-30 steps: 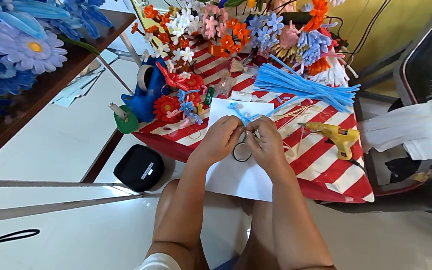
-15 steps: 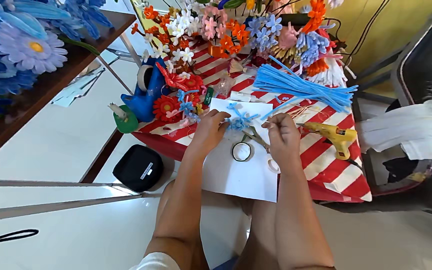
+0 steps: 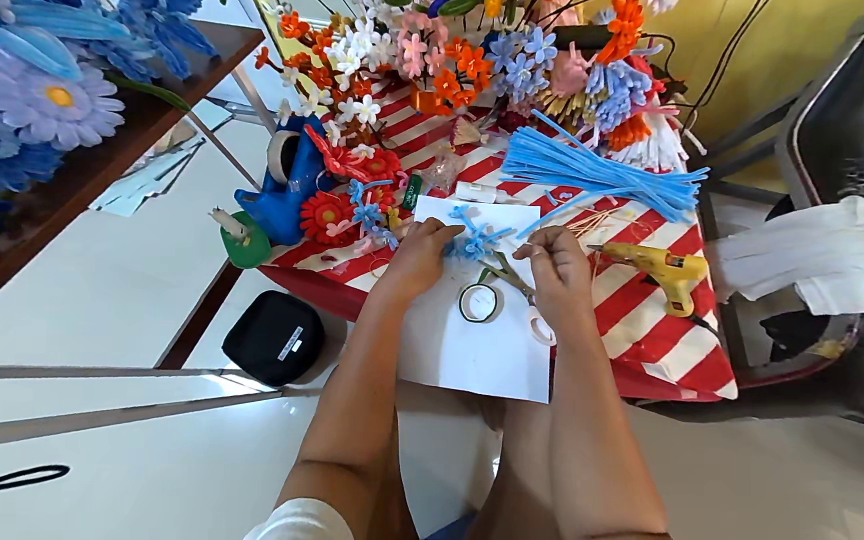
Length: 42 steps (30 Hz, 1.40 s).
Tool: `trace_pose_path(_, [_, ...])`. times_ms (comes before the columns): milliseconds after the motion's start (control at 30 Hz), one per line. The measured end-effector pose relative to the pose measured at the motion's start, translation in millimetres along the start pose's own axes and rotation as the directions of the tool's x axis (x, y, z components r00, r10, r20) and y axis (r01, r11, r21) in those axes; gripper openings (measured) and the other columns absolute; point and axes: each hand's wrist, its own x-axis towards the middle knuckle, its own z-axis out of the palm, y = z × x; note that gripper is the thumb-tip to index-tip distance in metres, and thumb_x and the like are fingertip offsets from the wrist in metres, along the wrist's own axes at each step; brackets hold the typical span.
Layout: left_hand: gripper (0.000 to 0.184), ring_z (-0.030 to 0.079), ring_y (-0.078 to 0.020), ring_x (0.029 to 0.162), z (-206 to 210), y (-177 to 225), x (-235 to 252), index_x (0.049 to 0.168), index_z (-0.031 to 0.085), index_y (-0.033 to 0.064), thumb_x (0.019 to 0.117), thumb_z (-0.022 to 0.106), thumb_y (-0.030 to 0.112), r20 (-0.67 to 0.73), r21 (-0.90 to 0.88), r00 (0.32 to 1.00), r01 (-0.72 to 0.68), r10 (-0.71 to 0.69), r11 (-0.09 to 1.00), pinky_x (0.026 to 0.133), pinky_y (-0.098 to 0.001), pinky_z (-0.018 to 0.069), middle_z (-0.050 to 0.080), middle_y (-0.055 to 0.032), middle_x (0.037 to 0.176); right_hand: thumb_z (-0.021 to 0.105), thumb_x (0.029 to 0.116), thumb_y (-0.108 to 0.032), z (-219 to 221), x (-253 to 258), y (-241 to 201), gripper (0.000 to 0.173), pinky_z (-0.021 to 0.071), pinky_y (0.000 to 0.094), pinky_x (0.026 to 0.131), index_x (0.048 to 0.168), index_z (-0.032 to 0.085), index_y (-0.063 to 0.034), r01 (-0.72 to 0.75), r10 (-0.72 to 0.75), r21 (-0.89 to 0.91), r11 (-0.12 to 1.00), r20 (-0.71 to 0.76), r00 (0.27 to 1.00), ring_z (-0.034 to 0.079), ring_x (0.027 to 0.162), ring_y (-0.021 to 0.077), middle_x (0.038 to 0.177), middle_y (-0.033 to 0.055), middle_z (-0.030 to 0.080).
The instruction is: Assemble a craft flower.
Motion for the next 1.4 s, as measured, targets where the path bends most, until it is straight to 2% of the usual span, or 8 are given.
trace_pose_path(133, [0.023,0.060,-0.0397,0.111,4.1,0.7,1.6,0.113,0.073,0.0020,0.0980,0.056,-0.002,-0.025,-0.007,0.998,-0.052,0.052,0.999,0.097,-0.0543,0.0492,0.065,-0.0199,0.115,0.049,0.0984,-0.004,11.4,0.7,3.5,0.016,0.0571,0.0352,0.081,0.105,0.059,0.0060,-0.077,0.099,-0.102,0.992,0.229,0.969,0.066,0.090,0.0168,0.097,0.0138,0.064])
trace_pose_path(233, [0.019,0.061,-0.0385,0.113,-0.4,2.0,0.8,0.110,0.072,-0.0008,0.0970,0.057,-0.003,-0.020,-0.051,0.998,-0.062,0.061,0.997,0.101,-0.0534,0.0479,0.067,-0.0197,0.116,0.048,0.0997,-0.007,22.8,0.5,4.4,0.020,0.0510,0.0339,0.075,0.106,0.064,0.0038,-0.075,0.156,-0.261,0.962,0.307,0.939,0.060,0.082,0.0166,0.094,0.0125,0.062])
trace_pose_path(300, [0.018,0.064,-0.0356,0.111,-3.7,3.7,-1.1,0.110,0.070,-0.0022,0.0996,0.056,0.000,-0.014,-0.127,0.999,-0.042,0.040,0.991,0.101,-0.0525,0.0487,0.069,-0.0191,0.111,0.048,0.0999,-0.008,26.9,0.2,4.7,0.023,0.0528,0.0368,0.080,0.108,0.065,0.0034,-0.060,0.152,-0.288,0.956,0.308,0.939,0.064,0.087,0.0190,0.099,0.0139,0.067])
trace_pose_path(467, [0.013,0.066,-0.0159,0.079,-4.6,6.6,-5.2,0.107,0.066,-0.0026,0.1018,0.059,0.006,-0.086,-0.410,0.996,-0.010,-0.027,0.912,0.076,-0.0348,0.0566,0.069,-0.0126,0.093,0.046,0.1017,-0.007,27.5,0.4,8.1,0.029,0.0534,0.0351,0.091,0.122,0.062,0.0051,-0.097,0.132,-0.142,0.985,0.265,0.955,0.065,0.106,0.0183,0.119,0.0170,0.067])
trace_pose_path(767, [0.017,0.069,-0.0104,0.082,-5.0,22.1,-17.9,0.114,0.066,-0.0022,0.0987,0.059,-0.001,-0.194,-0.779,0.970,-0.060,-0.148,0.624,0.078,-0.0294,0.0611,0.070,-0.0068,0.100,0.043,0.1002,-0.007,23.9,0.8,2.4,0.023,0.0554,0.0322,0.094,0.112,0.060,0.0017,-0.151,0.135,0.138,0.979,0.117,0.984,0.066,0.111,0.0128,0.126,0.0109,0.066])
trace_pose_path(1000, [0.028,0.068,-0.0085,0.080,-1.5,34.7,-18.6,0.123,0.063,-0.0009,0.0952,0.061,-0.003,-0.270,-0.773,0.955,-0.137,-0.126,0.619,0.076,-0.0263,0.0600,0.068,-0.0053,0.100,0.039,0.0986,-0.003,20.2,-0.4,2.1,0.017,0.0580,0.0345,0.092,0.103,0.055,-0.0021,-0.120,0.097,0.307,0.944,0.091,0.991,0.069,0.108,0.0143,0.130,0.0101,0.065])
trace_pose_path(1233, [0.025,0.069,-0.0111,0.082,1.5,38.2,-15.4,0.123,0.063,0.0001,0.0991,0.057,0.000,-0.313,-0.774,0.936,-0.154,-0.160,0.614,0.073,-0.0288,0.0620,0.066,-0.0065,0.108,0.038,0.1004,-0.005,17.0,3.2,9.2,0.018,0.0547,0.0397,0.101,0.101,0.056,-0.0029,-0.204,0.181,0.345,0.916,0.097,0.979,0.064,0.123,0.0187,0.134,0.0117,0.065])
trace_pose_path(1400, [0.028,0.068,-0.0094,0.083,1.3,40.0,-17.6,0.125,0.062,-0.0006,0.0972,0.058,-0.002,-0.363,-0.733,0.925,-0.208,-0.115,0.648,0.075,-0.0275,0.0614,0.066,-0.0063,0.111,0.036,0.0996,-0.004,14.1,1.9,3.2,0.020,0.0573,0.0370,0.093,0.102,0.056,-0.0033,-0.185,0.161,0.369,0.911,0.094,0.982,0.067,0.114,0.0172,0.138,0.0108,0.062])
